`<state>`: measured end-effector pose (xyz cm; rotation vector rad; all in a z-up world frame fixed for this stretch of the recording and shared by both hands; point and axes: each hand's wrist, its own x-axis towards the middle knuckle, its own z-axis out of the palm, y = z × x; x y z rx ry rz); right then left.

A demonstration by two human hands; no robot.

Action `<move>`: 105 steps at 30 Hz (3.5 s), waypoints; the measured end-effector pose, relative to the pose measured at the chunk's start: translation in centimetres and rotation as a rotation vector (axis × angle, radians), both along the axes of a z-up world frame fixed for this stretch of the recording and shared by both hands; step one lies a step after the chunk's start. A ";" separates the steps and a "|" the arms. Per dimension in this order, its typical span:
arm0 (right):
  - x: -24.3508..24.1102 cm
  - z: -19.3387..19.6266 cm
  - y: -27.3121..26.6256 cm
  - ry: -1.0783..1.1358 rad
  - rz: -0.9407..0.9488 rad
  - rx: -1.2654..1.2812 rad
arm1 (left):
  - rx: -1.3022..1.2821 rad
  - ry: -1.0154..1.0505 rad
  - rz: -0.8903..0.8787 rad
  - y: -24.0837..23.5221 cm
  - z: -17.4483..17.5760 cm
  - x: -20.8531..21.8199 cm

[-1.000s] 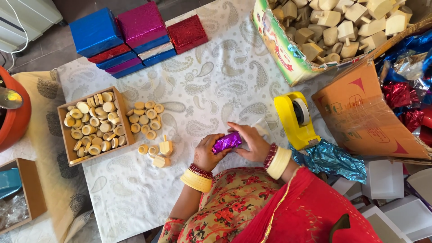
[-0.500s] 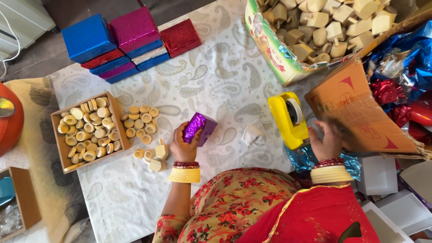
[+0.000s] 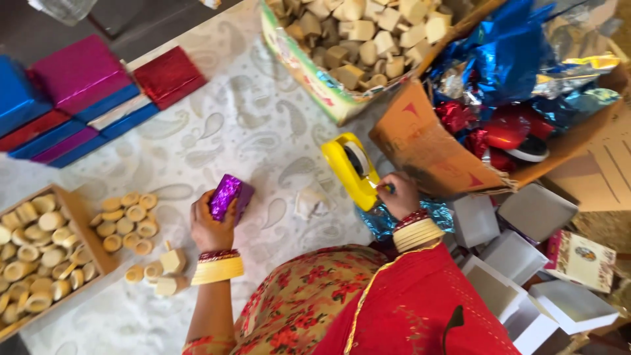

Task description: The person wraps small wooden objects in purple paper, secures them with tape from a dispenser, and places the wrapped items into small white boxes.

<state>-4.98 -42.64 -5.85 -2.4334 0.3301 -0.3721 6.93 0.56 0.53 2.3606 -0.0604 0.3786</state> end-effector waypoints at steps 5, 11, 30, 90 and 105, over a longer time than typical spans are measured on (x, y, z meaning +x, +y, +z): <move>0.3 3.7 1.5 -0.072 -0.037 -0.074 | 0.027 0.007 -0.022 0.2 -0.7 0.8; -1.0 0.8 0.1 0.102 -0.105 0.447 | 0.022 0.008 -0.028 0.5 -0.5 0.8; -4.5 -1.8 1.8 0.509 -0.510 1.134 | -0.137 0.006 -0.051 -0.5 -1.6 -0.5; 10.7 5.8 22.6 -0.057 0.409 0.450 | -0.061 0.054 -0.096 -3.2 0.3 -1.6; 9.4 10.5 17.8 -0.060 0.364 0.086 | 0.010 0.001 -0.090 -3.3 -0.4 -2.2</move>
